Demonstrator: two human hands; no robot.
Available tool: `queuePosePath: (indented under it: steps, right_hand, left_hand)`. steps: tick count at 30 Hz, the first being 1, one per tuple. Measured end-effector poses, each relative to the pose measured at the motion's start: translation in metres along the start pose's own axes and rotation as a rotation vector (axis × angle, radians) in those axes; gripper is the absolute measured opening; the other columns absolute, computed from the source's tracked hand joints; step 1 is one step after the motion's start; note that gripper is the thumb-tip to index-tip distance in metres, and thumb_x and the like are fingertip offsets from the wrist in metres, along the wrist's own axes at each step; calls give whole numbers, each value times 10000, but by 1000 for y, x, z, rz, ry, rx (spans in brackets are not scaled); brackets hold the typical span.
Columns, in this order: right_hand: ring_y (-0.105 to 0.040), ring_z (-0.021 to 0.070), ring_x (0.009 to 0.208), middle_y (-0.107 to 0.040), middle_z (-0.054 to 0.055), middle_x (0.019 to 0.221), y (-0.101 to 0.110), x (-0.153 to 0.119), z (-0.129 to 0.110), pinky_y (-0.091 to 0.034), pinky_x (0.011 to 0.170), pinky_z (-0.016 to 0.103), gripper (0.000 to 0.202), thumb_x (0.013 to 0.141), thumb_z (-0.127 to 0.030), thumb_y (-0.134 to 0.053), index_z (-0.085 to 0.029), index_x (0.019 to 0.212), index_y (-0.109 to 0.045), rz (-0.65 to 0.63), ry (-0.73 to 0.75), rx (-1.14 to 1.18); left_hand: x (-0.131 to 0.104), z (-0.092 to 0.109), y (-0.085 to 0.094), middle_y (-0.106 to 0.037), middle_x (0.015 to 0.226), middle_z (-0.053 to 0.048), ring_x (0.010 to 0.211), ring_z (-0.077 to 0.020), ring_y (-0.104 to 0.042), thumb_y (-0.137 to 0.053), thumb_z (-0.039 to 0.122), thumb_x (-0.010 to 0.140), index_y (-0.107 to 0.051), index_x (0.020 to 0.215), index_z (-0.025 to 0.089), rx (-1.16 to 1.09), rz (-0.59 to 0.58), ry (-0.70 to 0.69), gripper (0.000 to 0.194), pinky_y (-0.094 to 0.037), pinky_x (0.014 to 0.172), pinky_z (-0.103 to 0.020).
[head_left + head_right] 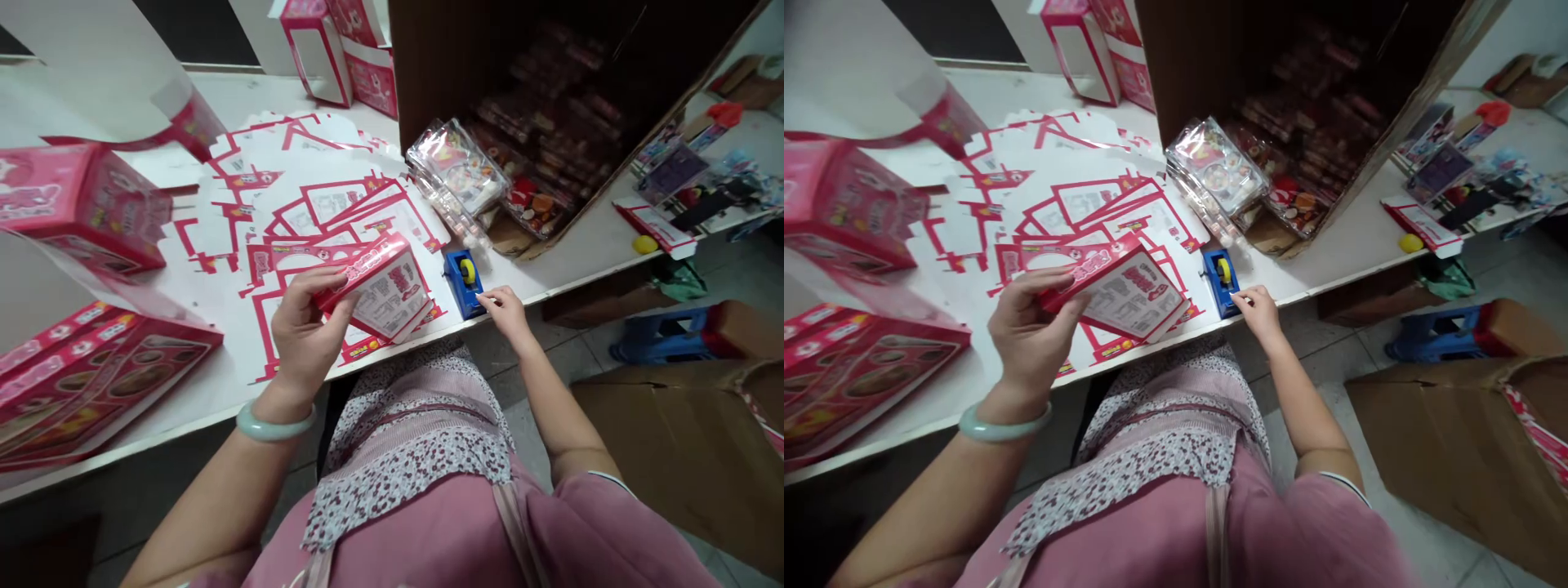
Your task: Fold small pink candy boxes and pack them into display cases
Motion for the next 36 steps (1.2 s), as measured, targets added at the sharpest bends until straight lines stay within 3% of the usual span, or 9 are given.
queuePosePath:
  steps: [5, 11, 15, 19, 22, 25, 30, 33, 36]
  right_hand:
    - [-672, 182, 878, -596, 133, 1219, -8, -15, 22, -606, 780, 357, 425, 881, -561, -561, -176, 921, -739, 74, -52, 147]
    - [-651, 213, 843, -673, 91, 904, -1, -30, 11, -558, 883, 401, 289, 758, -467, -704, -201, 647, -693, 62, -71, 18]
    - [-633, 152, 614, -714, 26, 736, -20, -43, -53, -572, 644, 318, 291, 815, -495, -690, -216, 824, -773, -204, -41, 284]
    - [-634, 118, 597, -762, 1, 794, -47, -46, -148, -594, 637, 302, 247, 833, -407, -732, -255, 1016, -800, -477, 105, 613]
    - [-607, 107, 564, -761, -17, 811, -63, -32, -188, -586, 605, 292, 375, 855, -358, -700, -274, 1219, -739, -480, 202, 611]
    - [-582, 128, 560, -743, -16, 781, -75, -10, -200, -568, 599, 302, 576, 879, -350, -679, -285, 1441, -575, -395, 294, 460]
    - [-651, 216, 728, -739, 44, 845, -77, 12, -171, -578, 749, 393, 825, 831, -369, -733, -249, 1571, -390, -280, 385, 129]
    - [-667, 268, 1023, -699, 122, 1207, -67, 5, -125, -576, 855, 432, 857, 824, -507, -709, -264, 1572, -367, -176, 305, 162]
    - [-656, 288, 1109, -698, 135, 1200, -59, -1, -89, -580, 841, 424, 697, 862, -646, -590, -228, 1418, -544, -230, 140, 350]
  left_hand:
    - [0, -2, 8, -689, 1173, -45, 1128, -210, -670, -767, 206, 878, -668, 1153, 267, 14, -9, -66, 298, -622, 941, -359]
    - [0, -1, 5, -687, 1202, -58, 1153, -242, -669, -755, 138, 878, -663, 1180, 294, 26, -50, -112, 353, -616, 952, -417]
    - [5, 14, 6, -690, 1061, -41, 972, -203, -692, -809, 160, 831, -641, 1146, 261, 176, -80, -304, 371, -607, 790, -322]
    - [13, 41, -2, -661, 1001, -57, 841, -186, -660, -695, 191, 904, -531, 1353, 232, 433, -243, -473, 480, -537, 661, -263]
    - [13, 48, -12, -611, 979, -65, 736, -168, -601, -521, 182, 974, -387, 1522, 260, 637, -443, -522, 570, -467, 574, -235]
    - [16, 38, -14, -594, 983, -73, 708, -154, -574, -472, 211, 1004, -421, 1508, 275, 682, -526, -486, 510, -447, 560, -222]
    - [30, 13, 10, -631, 1026, -59, 814, -153, -626, -551, 214, 989, -584, 1319, 262, 410, -352, -407, 336, -505, 639, -238]
    - [24, -14, 45, -642, 1048, -37, 951, -167, -647, -658, 225, 950, -644, 1201, 262, 149, -16, -220, 255, -551, 822, -276]
    - [-5, -51, 70, -623, 988, -18, 906, -150, -645, -716, 329, 931, -626, 1173, 255, -63, 295, 29, 269, -554, 874, -278]
Point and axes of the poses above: each hand's wrist, its own x-axis towards the middle knuckle, its own y-axis out of the back of the hand, z = x × y, the point moved 6 cm from there along x, towards the middle knuckle
